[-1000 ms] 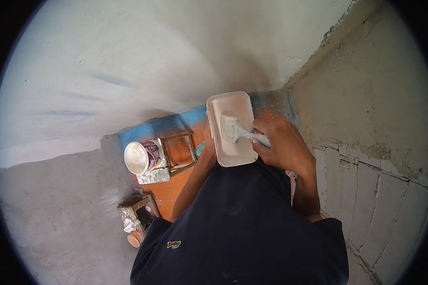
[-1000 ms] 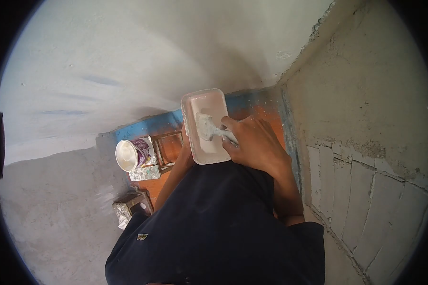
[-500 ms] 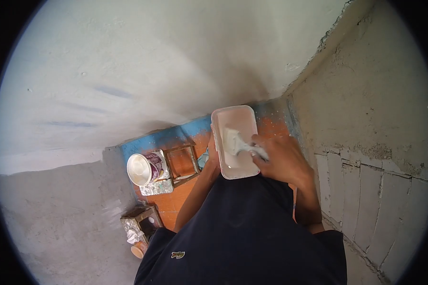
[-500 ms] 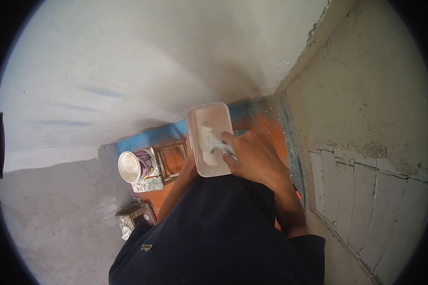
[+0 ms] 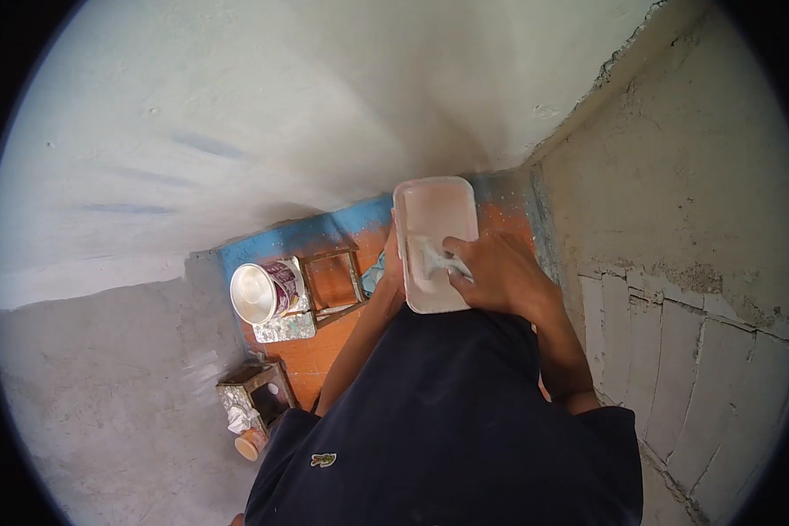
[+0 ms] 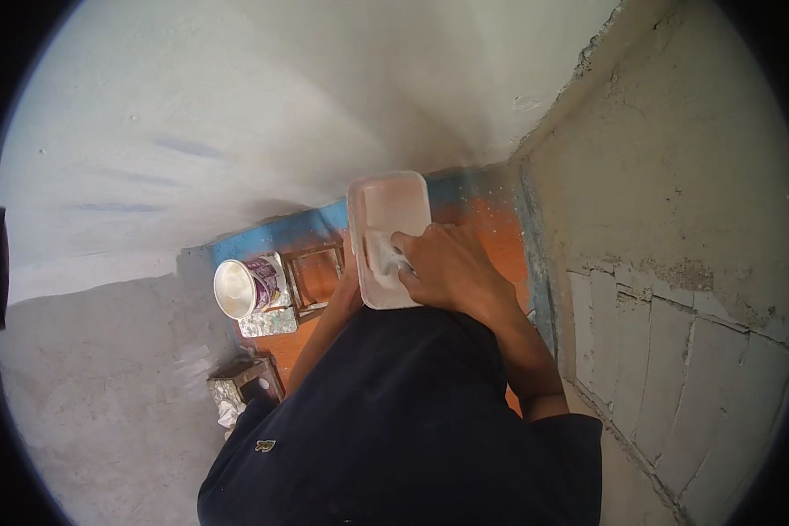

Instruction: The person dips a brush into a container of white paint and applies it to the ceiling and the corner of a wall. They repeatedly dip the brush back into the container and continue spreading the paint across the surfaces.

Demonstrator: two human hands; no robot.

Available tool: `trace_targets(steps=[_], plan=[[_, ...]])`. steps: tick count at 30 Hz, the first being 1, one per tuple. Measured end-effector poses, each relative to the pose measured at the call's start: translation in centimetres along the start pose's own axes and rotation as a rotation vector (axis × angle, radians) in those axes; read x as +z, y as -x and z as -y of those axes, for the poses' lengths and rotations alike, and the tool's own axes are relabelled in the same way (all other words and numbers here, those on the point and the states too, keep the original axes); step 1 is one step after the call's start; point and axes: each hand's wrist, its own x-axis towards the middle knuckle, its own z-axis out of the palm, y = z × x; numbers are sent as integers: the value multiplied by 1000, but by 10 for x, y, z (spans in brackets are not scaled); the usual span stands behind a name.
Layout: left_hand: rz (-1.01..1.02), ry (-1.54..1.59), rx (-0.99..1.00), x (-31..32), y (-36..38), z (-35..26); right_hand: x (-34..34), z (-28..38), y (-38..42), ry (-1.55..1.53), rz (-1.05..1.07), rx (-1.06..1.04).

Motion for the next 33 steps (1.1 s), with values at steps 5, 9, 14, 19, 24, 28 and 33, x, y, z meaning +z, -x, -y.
trace_targets(steps=[5,9,14,19,24,28,33], plan=[[-15,41,17,-1,8,-2,-16,-7,14,-58,-156,11],[27,67,21,3,7,-2,-28,-7,17,-65,-115,75],[169,93,-4,11,2,-3,-15,-19,12,-10,-111,25],[11,-82,-11,33,4,-6,0,-15,-7,7,-37,-17],[136,109,-24,21,-2,-7,-7,-20,-6,49,-50,-33],[58,128,-20,20,6,-11,-21,-17,0,15,-92,-33],[91,118,-9,19,0,-10,-3,-12,-21,31,131,8]])
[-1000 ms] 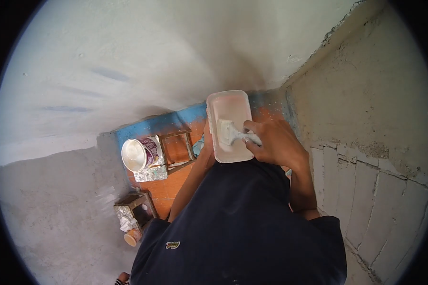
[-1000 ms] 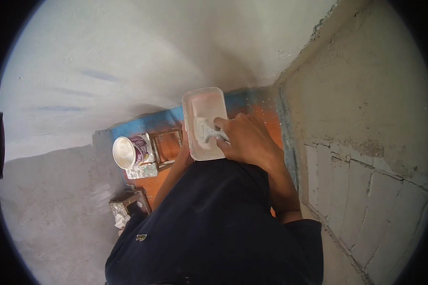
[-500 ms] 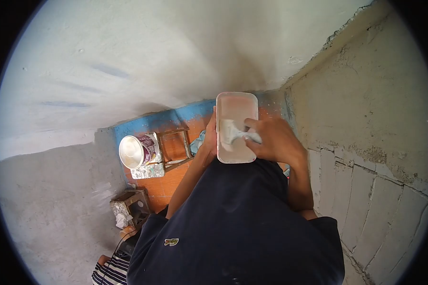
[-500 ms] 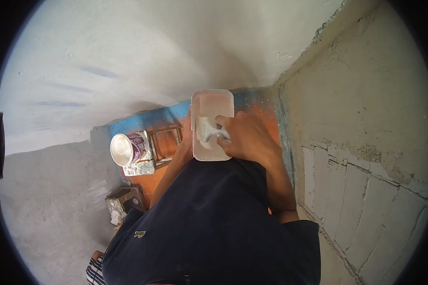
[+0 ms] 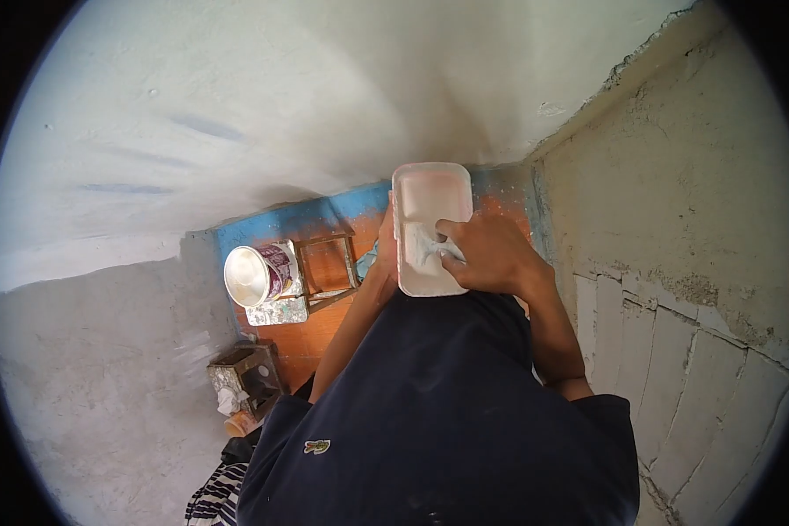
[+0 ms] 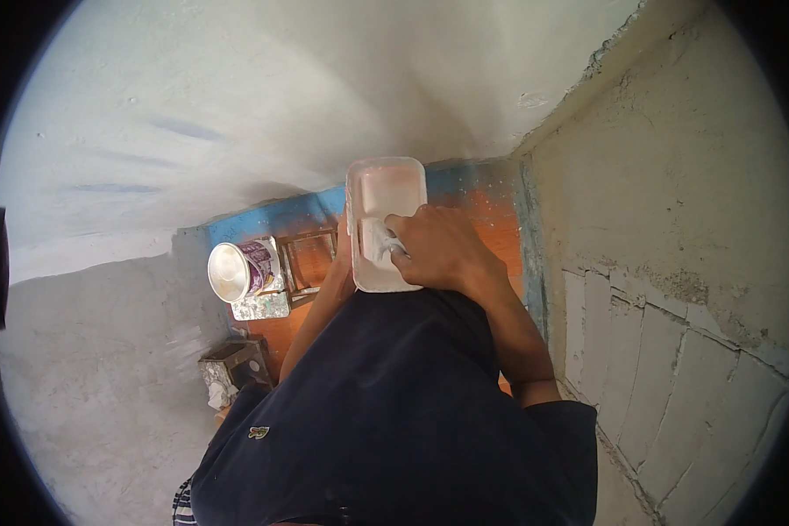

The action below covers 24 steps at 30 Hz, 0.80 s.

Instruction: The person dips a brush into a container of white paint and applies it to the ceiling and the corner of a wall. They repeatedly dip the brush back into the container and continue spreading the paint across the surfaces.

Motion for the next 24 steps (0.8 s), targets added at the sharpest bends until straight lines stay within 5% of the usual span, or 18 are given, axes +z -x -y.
trace_targets(steps=[8,14,24], plan=[[-64,6,52,-3,9,1,-16,-6,26,-13,-233,-39],[25,-10,51,-9,4,6,9,-1,-2,44,-13,-61],[-107,-113,38,-9,13,7,6,2,18,43,-112,-47]])
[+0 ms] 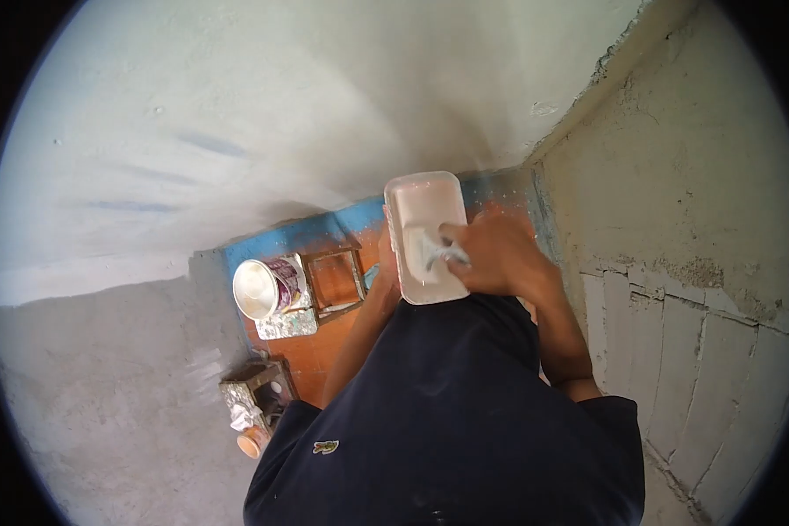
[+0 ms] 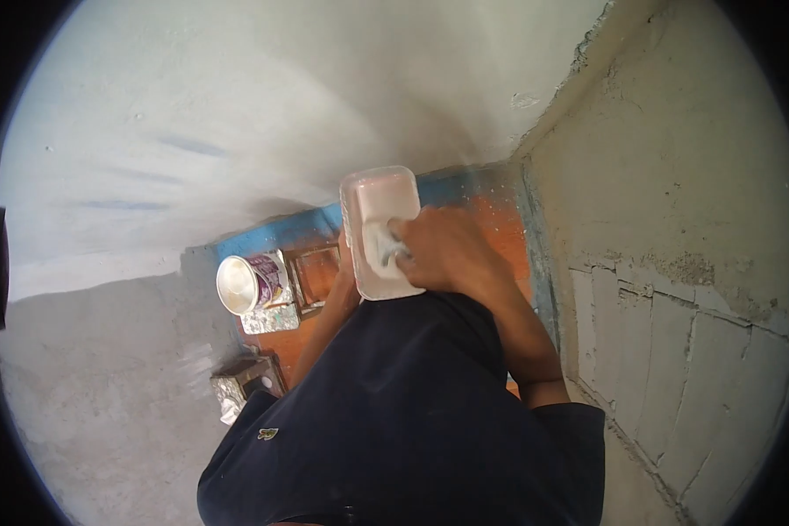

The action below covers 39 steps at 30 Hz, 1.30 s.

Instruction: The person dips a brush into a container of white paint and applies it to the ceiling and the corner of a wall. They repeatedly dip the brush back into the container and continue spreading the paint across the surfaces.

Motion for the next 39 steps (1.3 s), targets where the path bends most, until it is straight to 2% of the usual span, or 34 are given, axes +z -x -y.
trace_targets(steps=[2,8,11,14,20,23,29,32,35,39], plan=[[-14,-26,-11,0,-1,2,17,-1,-8,-32,116,-12],[-47,-61,-13,1,3,-1,-23,8,20,-69,-80,81],[-72,-75,-15,2,4,1,-18,8,15,-42,-54,71],[-103,-98,-18,5,4,5,18,0,-5,25,120,0],[-157,-107,-5,8,13,3,-18,4,14,-56,-35,96],[-173,-106,-2,10,15,5,-23,7,17,-65,-32,120],[-212,-130,13,6,19,8,18,14,-4,24,173,37],[-260,-147,57,10,23,4,0,16,10,28,-18,-1],[-208,-112,110,15,24,-1,-25,20,21,43,-118,50],[-117,-1,78,-1,21,0,-25,20,20,-22,-93,96]])
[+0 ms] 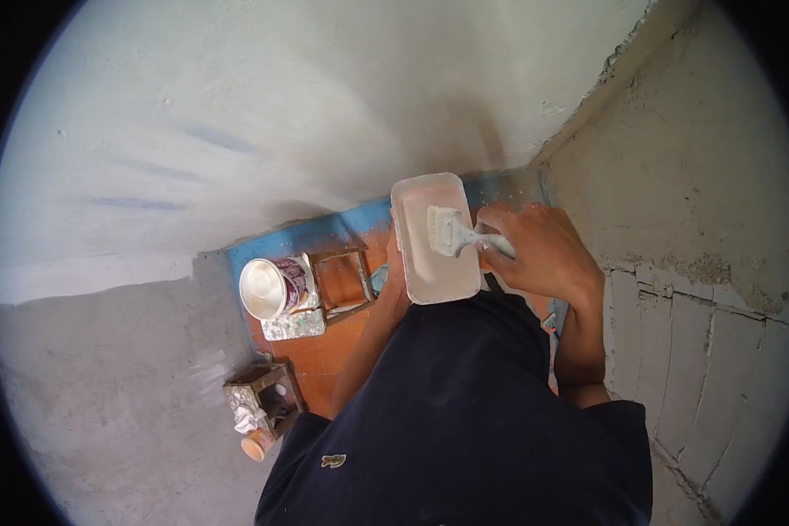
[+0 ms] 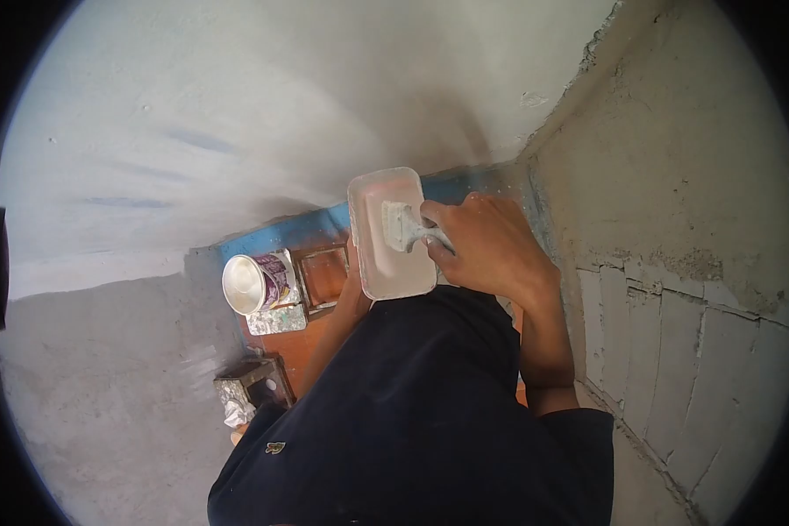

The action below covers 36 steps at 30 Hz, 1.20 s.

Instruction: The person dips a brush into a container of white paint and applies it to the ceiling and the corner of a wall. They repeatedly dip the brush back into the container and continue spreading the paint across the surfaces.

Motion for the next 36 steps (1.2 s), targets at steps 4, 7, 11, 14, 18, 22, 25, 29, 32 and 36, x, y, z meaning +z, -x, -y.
trace_targets(steps=[4,7,11,14,18,22,25,29,32,36], plan=[[47,37,-20,-11,0,3,9,-1,-2,48,5,-68],[101,7,15,-10,2,5,5,0,-3,33,-21,-63],[165,-85,77,-14,-1,5,-1,6,-6,-29,15,15],[229,-205,155,-17,-4,6,2,3,-7,-34,34,14],[314,-194,130,-31,-9,8,-2,8,-1,-105,-39,-7],[318,-58,128,-32,-12,11,-2,5,2,-121,-71,10],[412,283,5,-15,-8,3,-8,5,0,-119,-51,46],[206,38,38,8,11,-9,-5,3,-2,-100,-64,52],[176,-19,51,-14,4,-5,0,5,-5,-76,-2,86],[106,-94,52,-22,4,-4,18,2,-11,-53,6,-68]])
